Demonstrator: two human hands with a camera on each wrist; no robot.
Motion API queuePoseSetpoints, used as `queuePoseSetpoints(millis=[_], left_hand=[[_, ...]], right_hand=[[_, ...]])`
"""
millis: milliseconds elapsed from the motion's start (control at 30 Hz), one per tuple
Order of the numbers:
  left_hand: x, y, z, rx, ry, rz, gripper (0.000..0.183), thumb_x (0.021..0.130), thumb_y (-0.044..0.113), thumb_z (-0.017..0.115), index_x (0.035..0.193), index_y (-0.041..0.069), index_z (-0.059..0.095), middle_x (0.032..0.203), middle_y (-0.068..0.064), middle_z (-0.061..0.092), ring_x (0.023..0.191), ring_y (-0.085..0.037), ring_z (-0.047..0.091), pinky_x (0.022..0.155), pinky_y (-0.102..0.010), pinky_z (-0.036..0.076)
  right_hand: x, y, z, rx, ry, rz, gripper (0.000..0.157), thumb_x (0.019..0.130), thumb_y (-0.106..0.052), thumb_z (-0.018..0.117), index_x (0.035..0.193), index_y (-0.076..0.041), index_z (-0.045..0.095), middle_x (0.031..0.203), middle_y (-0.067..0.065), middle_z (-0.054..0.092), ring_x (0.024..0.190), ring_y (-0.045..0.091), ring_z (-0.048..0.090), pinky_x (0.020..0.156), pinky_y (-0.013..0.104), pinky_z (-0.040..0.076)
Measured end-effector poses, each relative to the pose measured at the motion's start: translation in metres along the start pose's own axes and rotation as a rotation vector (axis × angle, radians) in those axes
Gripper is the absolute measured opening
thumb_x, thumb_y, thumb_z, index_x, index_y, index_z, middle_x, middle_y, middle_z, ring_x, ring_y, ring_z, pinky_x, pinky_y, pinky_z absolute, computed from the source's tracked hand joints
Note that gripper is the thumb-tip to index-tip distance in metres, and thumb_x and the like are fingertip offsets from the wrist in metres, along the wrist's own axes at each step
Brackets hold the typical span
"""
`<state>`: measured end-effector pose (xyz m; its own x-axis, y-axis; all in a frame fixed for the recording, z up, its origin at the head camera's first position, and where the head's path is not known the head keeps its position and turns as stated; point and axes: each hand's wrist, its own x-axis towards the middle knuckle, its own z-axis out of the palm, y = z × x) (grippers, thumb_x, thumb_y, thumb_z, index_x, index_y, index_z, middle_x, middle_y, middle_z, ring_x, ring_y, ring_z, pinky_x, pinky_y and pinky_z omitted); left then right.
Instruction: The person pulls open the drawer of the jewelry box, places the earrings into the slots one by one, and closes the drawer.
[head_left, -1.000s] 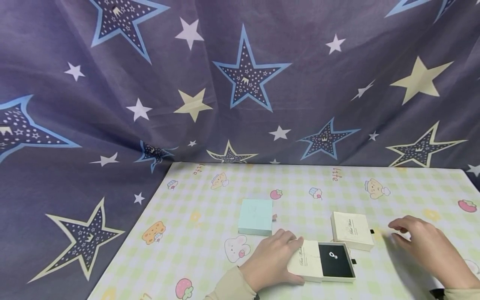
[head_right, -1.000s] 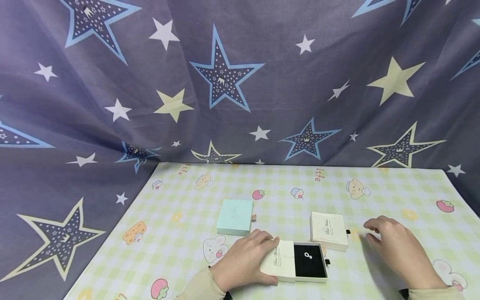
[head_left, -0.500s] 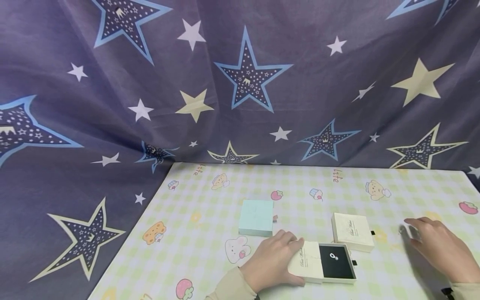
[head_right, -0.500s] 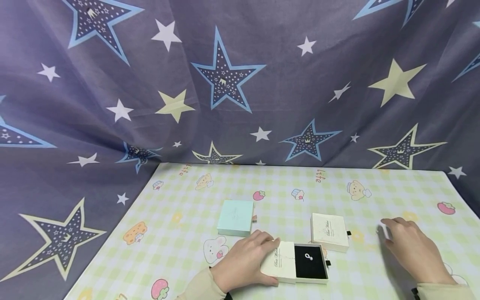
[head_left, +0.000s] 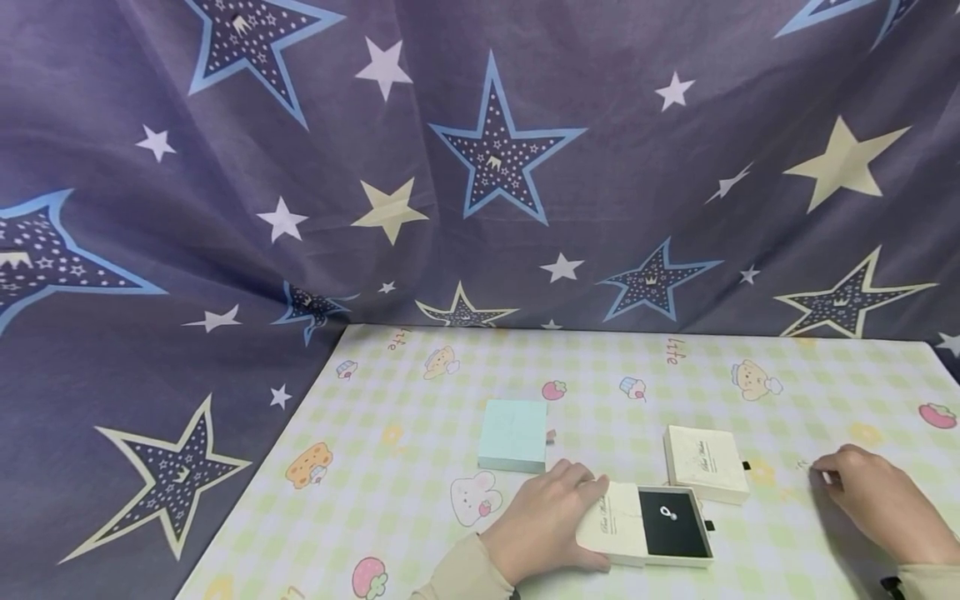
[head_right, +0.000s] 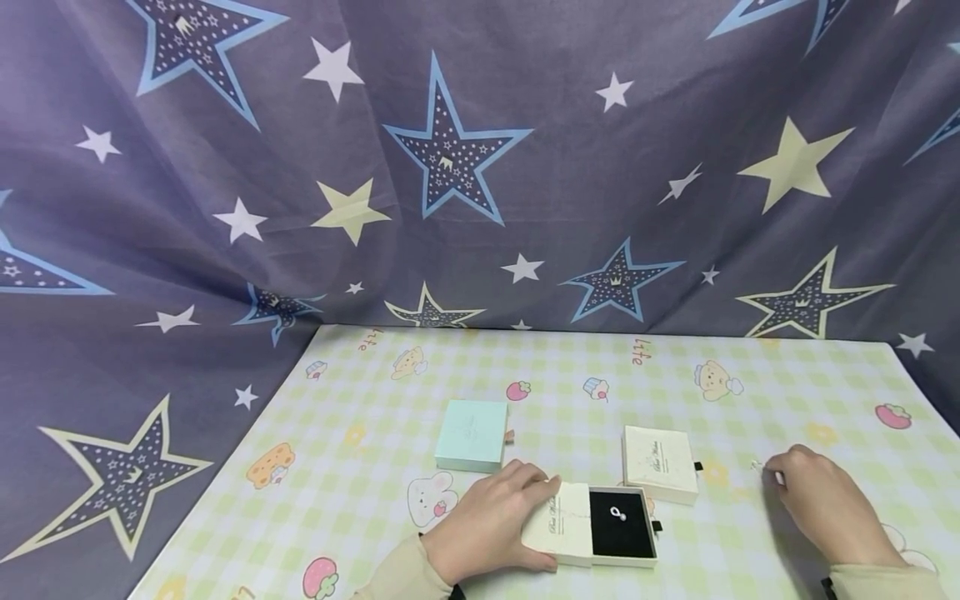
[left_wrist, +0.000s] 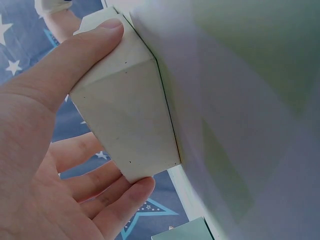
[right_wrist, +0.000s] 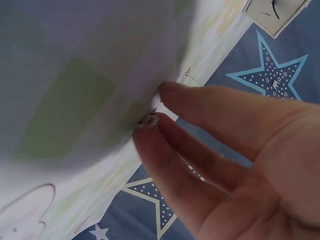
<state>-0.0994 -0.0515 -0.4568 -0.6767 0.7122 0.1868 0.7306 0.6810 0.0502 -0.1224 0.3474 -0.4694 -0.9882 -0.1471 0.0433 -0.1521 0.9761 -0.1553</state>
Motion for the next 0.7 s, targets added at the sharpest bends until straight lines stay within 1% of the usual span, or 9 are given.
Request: queuePoseSetpoints(millis=[133,233,400,533,633,700], left_hand=[[-0.0005,0.0000,0.0001,-0.002,-0.005,-0.004,0.089,0.066,0.065,0.081,0.135,0.014,0.061,0.116,0.006,0.062,0.100,-0.006,0.053,0.082,-0.016,0.047],[-0.0006,-0.0001,0.0004,-0.004,-0.006,-0.008,0.089,0.065,0.065,0.081,0.136,0.015,0.061,0.116,0.006,0.062,0.101,-0.006,0.053,0.082,-0.016,0.047],[-0.0003,0.0000,0.0012,0.002,-0.004,-0.004,0.089,0.065,0.066,0.080,0.135,0.014,0.061,0.116,0.006,0.062,0.101,-0.006,0.053,0.082,-0.016,0.047],[-0.0002,-0.0001,0.0016,0.006,0.000,-0.002,0.089,0.065,0.067,0.080,0.135,0.015,0.061,0.115,0.006,0.062,0.100,-0.006,0.053,0.081,-0.016,0.048],[-0.0002,-0.0003,0.0015,0.006,0.001,-0.002,0.089,0.065,0.067,0.080,0.135,0.015,0.061,0.116,0.006,0.062,0.101,-0.006,0.053,0.081,-0.016,0.048],[-0.0003,-0.0004,0.0013,0.004,-0.001,-0.003,0.089,0.065,0.067,0.080,0.135,0.015,0.061,0.116,0.006,0.062,0.101,-0.006,0.053,0.081,-0.016,0.048]], right_hand=[[-0.0003,-0.0016,-0.0026,0.018,-0.022,0.028,0.015,0.074,0.015,0.072,0.086,0.006,0.073,0.076,0.019,0.066,0.072,0.036,0.065,0.064,0.051,0.053],[-0.0005,-0.0016,-0.0044,0.033,-0.026,0.041,0.015,0.075,0.016,0.069,0.085,0.005,0.073,0.076,0.019,0.066,0.072,0.035,0.065,0.062,0.050,0.051],[-0.0013,0.0003,-0.0052,0.043,-0.004,0.048,0.017,0.074,0.017,0.067,0.083,0.004,0.071,0.076,0.018,0.067,0.070,0.033,0.064,0.061,0.049,0.050],[-0.0020,0.0012,-0.0045,0.043,0.023,0.059,0.017,0.074,0.017,0.065,0.082,0.002,0.070,0.079,0.021,0.068,0.075,0.040,0.065,0.065,0.053,0.050],[-0.0019,0.0025,-0.0031,0.052,0.049,0.063,0.017,0.074,0.016,0.065,0.081,0.001,0.070,0.080,0.022,0.068,0.076,0.043,0.065,0.066,0.055,0.049],[-0.0016,0.0025,-0.0026,0.058,0.058,0.065,0.016,0.074,0.016,0.066,0.083,0.004,0.069,0.077,0.021,0.067,0.073,0.039,0.064,0.064,0.054,0.049]])
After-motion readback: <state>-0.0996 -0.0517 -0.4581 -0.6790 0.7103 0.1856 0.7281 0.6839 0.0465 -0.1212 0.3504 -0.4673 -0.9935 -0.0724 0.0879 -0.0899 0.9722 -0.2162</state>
